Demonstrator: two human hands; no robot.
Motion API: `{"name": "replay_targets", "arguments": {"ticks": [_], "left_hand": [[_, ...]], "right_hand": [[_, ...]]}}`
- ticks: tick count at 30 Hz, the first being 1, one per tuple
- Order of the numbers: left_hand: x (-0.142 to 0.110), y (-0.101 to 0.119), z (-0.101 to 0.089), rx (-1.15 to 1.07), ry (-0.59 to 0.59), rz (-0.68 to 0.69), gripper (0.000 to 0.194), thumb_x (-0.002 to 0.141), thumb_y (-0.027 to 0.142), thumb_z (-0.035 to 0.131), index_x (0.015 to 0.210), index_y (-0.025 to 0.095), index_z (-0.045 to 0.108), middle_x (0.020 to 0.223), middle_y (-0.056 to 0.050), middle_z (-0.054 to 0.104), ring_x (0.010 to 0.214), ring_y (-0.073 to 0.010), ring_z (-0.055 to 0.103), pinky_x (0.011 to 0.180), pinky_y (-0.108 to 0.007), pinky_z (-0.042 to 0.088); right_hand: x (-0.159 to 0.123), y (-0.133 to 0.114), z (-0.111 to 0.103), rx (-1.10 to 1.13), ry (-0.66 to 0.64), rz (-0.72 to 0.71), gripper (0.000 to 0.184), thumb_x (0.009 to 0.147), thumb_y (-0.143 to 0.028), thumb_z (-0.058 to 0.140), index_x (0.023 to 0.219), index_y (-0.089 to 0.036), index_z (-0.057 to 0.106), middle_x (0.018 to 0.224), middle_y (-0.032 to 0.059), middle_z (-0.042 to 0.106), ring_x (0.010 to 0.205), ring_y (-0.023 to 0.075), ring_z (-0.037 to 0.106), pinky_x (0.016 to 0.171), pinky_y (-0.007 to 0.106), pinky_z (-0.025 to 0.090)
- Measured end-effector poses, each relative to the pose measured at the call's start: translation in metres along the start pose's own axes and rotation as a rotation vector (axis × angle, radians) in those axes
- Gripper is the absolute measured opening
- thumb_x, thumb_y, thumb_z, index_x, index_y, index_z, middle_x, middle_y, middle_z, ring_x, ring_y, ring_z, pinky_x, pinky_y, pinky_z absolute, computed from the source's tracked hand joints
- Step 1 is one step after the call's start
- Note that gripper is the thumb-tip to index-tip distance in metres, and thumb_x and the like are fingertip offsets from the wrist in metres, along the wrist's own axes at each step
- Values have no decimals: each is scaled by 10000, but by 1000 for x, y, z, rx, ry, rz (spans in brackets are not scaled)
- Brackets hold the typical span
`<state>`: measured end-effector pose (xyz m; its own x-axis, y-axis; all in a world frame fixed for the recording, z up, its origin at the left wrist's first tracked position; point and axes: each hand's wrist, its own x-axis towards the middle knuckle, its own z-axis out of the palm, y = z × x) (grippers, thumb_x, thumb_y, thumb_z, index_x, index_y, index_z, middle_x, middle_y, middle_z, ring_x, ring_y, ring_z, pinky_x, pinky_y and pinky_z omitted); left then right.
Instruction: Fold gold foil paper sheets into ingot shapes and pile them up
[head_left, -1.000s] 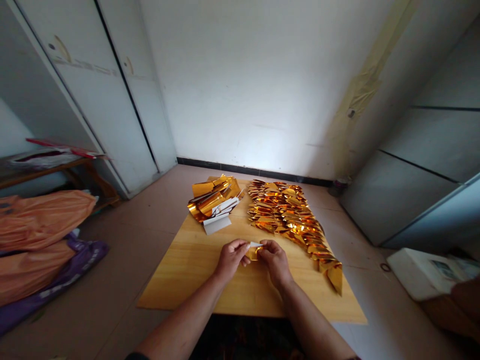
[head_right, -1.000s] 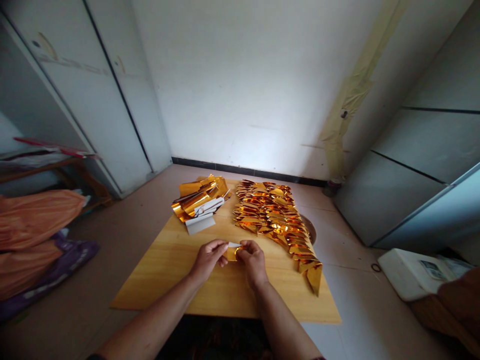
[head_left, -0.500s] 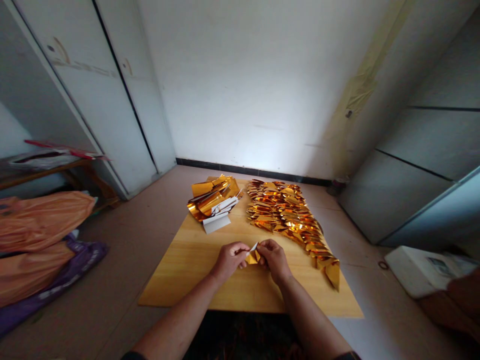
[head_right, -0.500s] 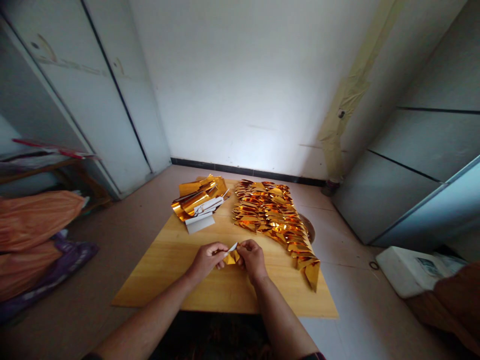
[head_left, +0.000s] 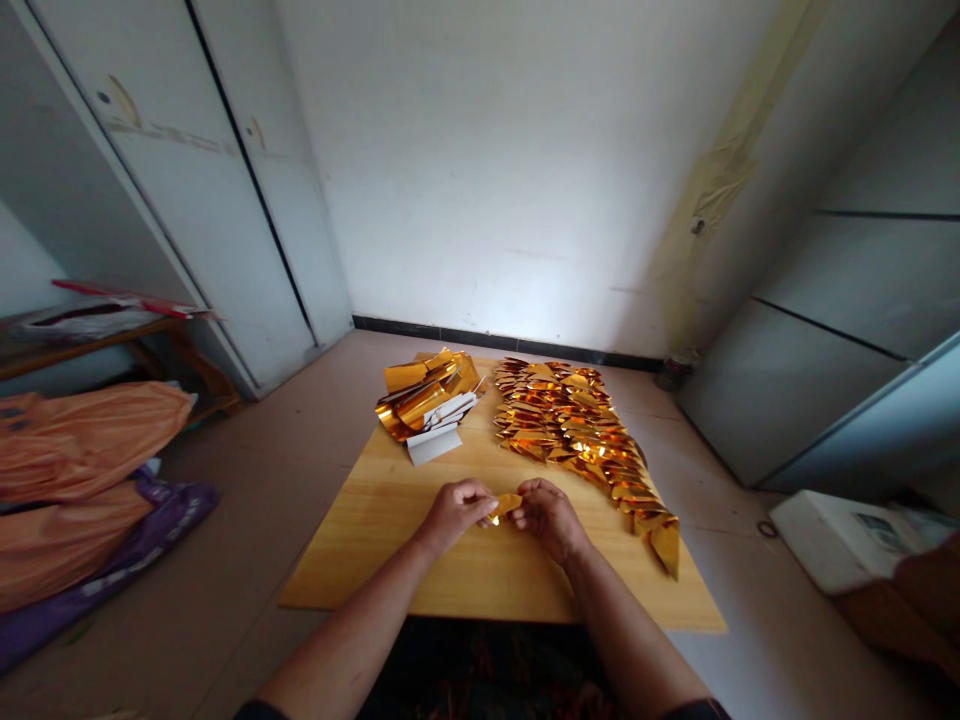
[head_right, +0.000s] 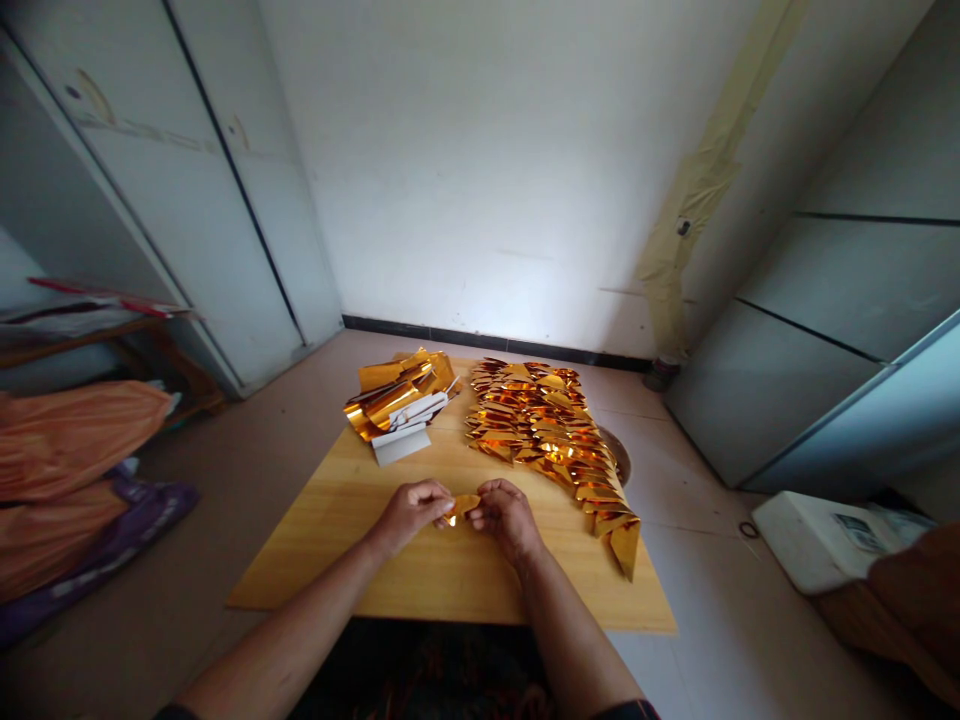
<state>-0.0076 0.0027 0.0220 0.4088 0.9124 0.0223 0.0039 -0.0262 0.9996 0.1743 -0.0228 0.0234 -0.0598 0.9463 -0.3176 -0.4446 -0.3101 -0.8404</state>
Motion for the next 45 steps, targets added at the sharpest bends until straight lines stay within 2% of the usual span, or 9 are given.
{"name": "replay_targets", "arguments": {"ticks": [5,10,13,20,25,29,35,42,45], "left_hand": [[1,0,2,111,89,26,110,642,214,634,716,141,670,718,-27,656,626,-129,576,606,-226,456],[3,6,-2,131,177,72,276,632,161,592,891,161,686,799,-26,666,757,-158,604,689,-234,469],[2,10,-3,203,145,140,324,652,134,559,949,170,682,779,-16,650,735,-143,595,683,-222,459],[0,13,0,270,48,181,401,677,110,525,1046,184,662,763,-6,639,714,-129,583,704,-220,451],[-3,16,-1,192,48,148,420,659,132,568,1069,184,643,784,-8,641,729,-131,581,708,-227,452],[-8,14,-1,-46,114,3,520,625,226,672,1136,178,587,874,-28,645,751,-140,586,685,-231,451],[-11,1,7,-81,111,-109,322,679,433,672,738,117,656,572,2,563,517,-93,457,508,-212,336],[-6,11,5,-65,-69,-105,347,730,441,622,577,129,611,525,-22,582,474,-92,470,494,-219,336],[-2,12,2,-12,-132,-134,370,744,443,602,543,134,586,494,-23,580,421,-79,446,454,-212,311]], "right_hand": [[-1,0,3,-140,-8,-61,333,546,-310,750,756,-181,526,545,-36,601,451,96,534,482,208,432],[-3,-1,2,-424,-58,-161,169,567,-232,640,710,-181,564,496,-61,544,434,81,446,434,188,323],[-4,-3,-1,-551,-89,-192,130,566,-192,595,695,-174,593,548,-49,559,484,78,435,457,183,305],[-10,-22,-6,-548,-241,-189,375,621,-295,656,977,-178,652,829,15,660,709,145,553,592,219,404],[-11,-27,1,-789,-284,-266,281,754,-427,607,709,-165,697,632,6,631,603,129,521,572,219,385],[-10,-17,2,-848,-200,-413,293,810,-422,563,704,-182,693,626,-8,612,587,118,503,565,209,369],[-18,-6,5,-766,-191,-486,337,823,-488,544,743,-202,705,691,20,634,677,158,548,650,239,420],[-28,-9,5,-636,-210,-412,384,800,-543,548,719,-197,696,662,22,624,626,147,531,619,244,420],[-27,-11,1,-747,-205,-505,336,824,-493,547,738,-208,702,667,25,620,641,151,536,630,252,418]]}}
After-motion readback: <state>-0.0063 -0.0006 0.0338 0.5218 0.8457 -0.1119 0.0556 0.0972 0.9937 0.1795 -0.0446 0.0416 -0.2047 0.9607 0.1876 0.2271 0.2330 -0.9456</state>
